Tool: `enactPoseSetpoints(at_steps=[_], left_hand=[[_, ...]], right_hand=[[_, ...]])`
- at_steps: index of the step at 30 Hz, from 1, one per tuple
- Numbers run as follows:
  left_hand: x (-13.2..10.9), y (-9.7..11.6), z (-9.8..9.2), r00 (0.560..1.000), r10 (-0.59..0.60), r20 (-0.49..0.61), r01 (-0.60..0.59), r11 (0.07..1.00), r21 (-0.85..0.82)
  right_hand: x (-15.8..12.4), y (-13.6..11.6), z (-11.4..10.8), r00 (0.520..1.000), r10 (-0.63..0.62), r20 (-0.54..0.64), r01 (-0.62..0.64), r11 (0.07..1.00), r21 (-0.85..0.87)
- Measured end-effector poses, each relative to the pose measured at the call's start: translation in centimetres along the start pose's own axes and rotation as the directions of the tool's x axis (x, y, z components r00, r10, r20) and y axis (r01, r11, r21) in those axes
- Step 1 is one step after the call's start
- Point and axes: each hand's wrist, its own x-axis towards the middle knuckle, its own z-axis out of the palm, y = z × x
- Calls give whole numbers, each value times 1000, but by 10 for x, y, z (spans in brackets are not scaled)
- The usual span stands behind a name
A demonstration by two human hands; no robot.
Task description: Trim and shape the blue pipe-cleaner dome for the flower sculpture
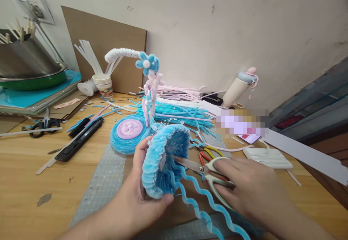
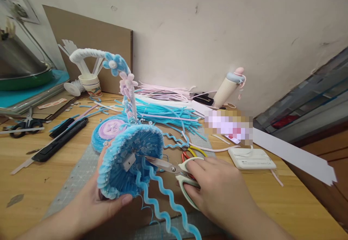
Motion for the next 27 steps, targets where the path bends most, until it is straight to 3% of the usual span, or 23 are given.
enactPoseSetpoints(at_steps=[9,15,20,27], left_hand=[[2,2,-4,999,-4,46,5,1000,-25],[1,2,2,999,-22,-38,19,996,-83],[1,2,5,999,-29,-37,24,992,-126],[1,0,1,998,-62,-14,61,994,-95]], right_hand=[[4,1,-2,1000,-16,-9,16,1000,-24],[5,1,-2,1000,-6,27,6,1000,17],[4,-1,-4,996,16,91,-22,997,72],[3,1,3,998,-26,50,24,999,36]])
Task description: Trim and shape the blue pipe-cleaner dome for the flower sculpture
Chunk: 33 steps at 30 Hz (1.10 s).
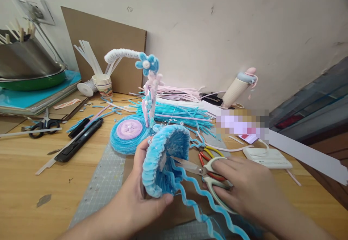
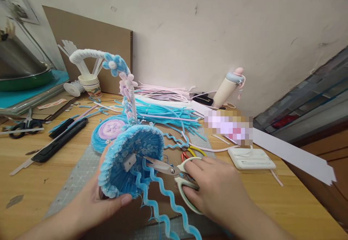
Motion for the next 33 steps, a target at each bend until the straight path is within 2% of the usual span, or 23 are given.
enactPoseSetpoints(at_steps=[10,16,25,33], left_hand=[[3,-5,-3,993,2,119,11,995,-103],[3,-4,-2,1000,-15,23,16,998,-62],[7,-5,-5,997,14,77,-9,998,-67],[7,-3,-1,1000,6,4,-5,986,-166]], right_hand=[[-1,4,7,1000,-3,21,3,1000,-6],[1,1,18,998,12,57,-14,999,31],[11,-12,15,995,9,98,-3,998,-55],[12,-8,27,995,-24,93,28,998,-49]])
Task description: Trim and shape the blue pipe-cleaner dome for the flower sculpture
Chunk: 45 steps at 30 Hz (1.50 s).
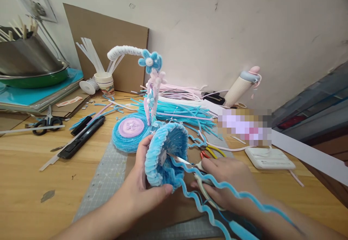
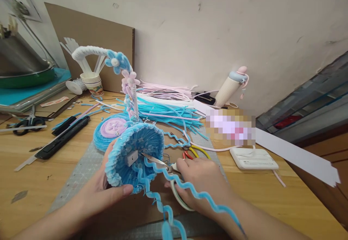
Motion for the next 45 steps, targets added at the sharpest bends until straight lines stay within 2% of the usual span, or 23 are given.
enactPoseSetpoints(at_steps=[8,14,23,29,38,45], left_hand=[[0,0,-1,1000,6,-17,-6,1000,9],[2,-1,-6,999,37,37,-39,998,53],[2,-5,-2,999,19,-40,-23,995,-94],[1,-6,-3,999,6,-35,-10,993,-115],[3,-4,-2,1000,16,8,-16,994,-105],[1,-3,-2,1000,7,-18,-9,995,-102]], right_hand=[[0,-5,5,999,9,-40,-10,1000,-20],[1,-5,4,999,2,-52,-3,1000,-16],[-1,-2,1,998,24,-54,-26,999,-36],[-1,-2,-1,999,6,-42,-8,998,-66],[2,-1,3,994,-37,-101,31,998,-56],[4,-7,1,1000,-2,19,2,1000,-13]])
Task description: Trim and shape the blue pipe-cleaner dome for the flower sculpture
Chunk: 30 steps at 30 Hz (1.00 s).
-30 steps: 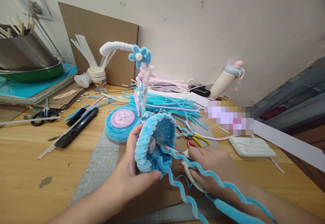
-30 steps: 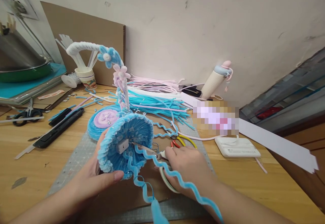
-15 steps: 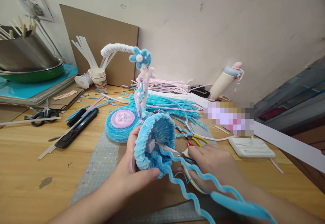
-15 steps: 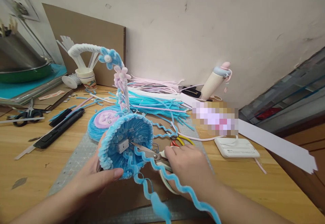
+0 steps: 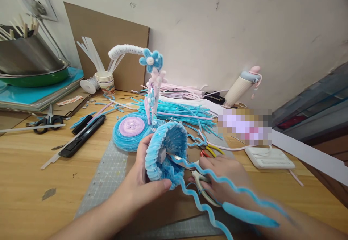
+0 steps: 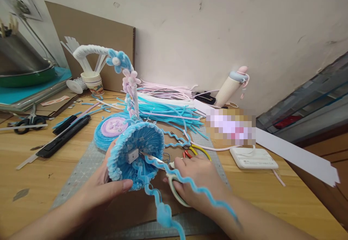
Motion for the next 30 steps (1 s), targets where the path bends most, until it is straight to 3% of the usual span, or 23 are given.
enactPoseSetpoints(at_steps=[13,30], left_hand=[[1,2,1,1000,6,11,-6,1000,18],[1,0,0,1000,16,1,-16,1000,-18]], right_hand=[[3,1,0,999,-6,41,4,999,50],[5,-2,-8,971,52,233,-71,995,74]])
